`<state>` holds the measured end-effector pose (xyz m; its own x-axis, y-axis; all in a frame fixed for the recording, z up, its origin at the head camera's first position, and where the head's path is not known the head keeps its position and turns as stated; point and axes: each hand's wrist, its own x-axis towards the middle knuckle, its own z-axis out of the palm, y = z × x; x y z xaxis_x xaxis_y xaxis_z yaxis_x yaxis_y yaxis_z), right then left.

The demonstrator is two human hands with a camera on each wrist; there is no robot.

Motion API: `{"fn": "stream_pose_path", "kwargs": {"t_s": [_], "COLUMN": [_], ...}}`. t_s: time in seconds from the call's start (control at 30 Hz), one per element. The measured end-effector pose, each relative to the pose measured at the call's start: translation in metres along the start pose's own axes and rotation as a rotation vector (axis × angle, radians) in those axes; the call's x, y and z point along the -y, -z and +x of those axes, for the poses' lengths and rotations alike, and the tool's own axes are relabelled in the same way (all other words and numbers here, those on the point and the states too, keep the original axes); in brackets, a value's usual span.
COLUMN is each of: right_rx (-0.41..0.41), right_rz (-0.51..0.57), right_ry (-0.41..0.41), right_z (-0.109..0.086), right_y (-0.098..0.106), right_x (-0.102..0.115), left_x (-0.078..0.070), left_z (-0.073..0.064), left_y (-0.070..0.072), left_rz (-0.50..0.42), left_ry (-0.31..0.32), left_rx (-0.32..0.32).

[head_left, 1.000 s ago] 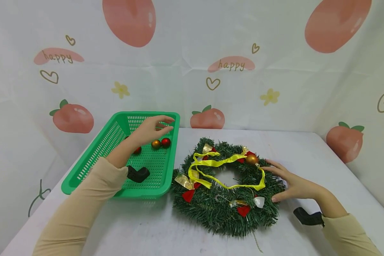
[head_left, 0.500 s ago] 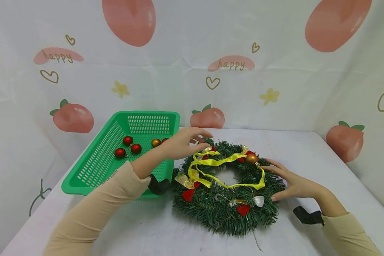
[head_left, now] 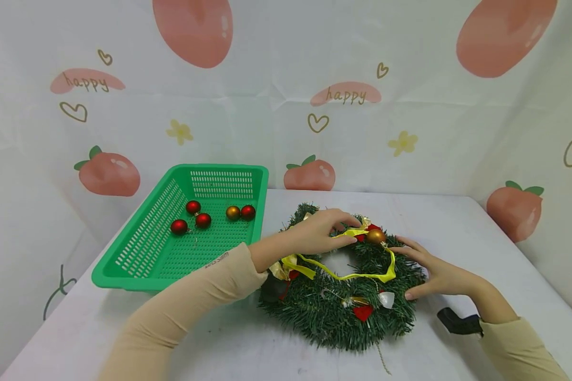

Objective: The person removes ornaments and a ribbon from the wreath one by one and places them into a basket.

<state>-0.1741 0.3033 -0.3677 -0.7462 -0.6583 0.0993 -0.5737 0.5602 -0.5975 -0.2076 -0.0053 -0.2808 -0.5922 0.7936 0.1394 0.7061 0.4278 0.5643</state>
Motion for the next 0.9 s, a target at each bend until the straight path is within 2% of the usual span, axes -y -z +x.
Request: {"fn": "stream_pose_path", "kwargs": {"t_s": [0.3, 0.57, 0.73, 0.9], "right_rx": [-0.004, -0.002, -0.002, -0.002], "right_rz": [0.011, 0.003, 0.009, 0.005], "right_ry": [-0.025, 0.021, -0.005, -0.005], "right_z": [-0.001, 0.000, 0.000, 0.000], "right_y": [0.000, -0.001, -0.001, 0.000], "right_x": [-0.004, -0.003, -0.003, -0.002], "left_x": [0.000, 0.002, 0.005, 0.008], "left_z": [0.030, 0.053, 0.062, 0.065], "left_y": [-0.029, -0.048, -0.057, -0.058], "left_rz": [-0.034, 0.034, 0.076, 0.093], "left_ry": [0.005, 0.058, 0.110, 0.124], "left_rx": [-0.019, -0.031, -0.009, 0.014]}}
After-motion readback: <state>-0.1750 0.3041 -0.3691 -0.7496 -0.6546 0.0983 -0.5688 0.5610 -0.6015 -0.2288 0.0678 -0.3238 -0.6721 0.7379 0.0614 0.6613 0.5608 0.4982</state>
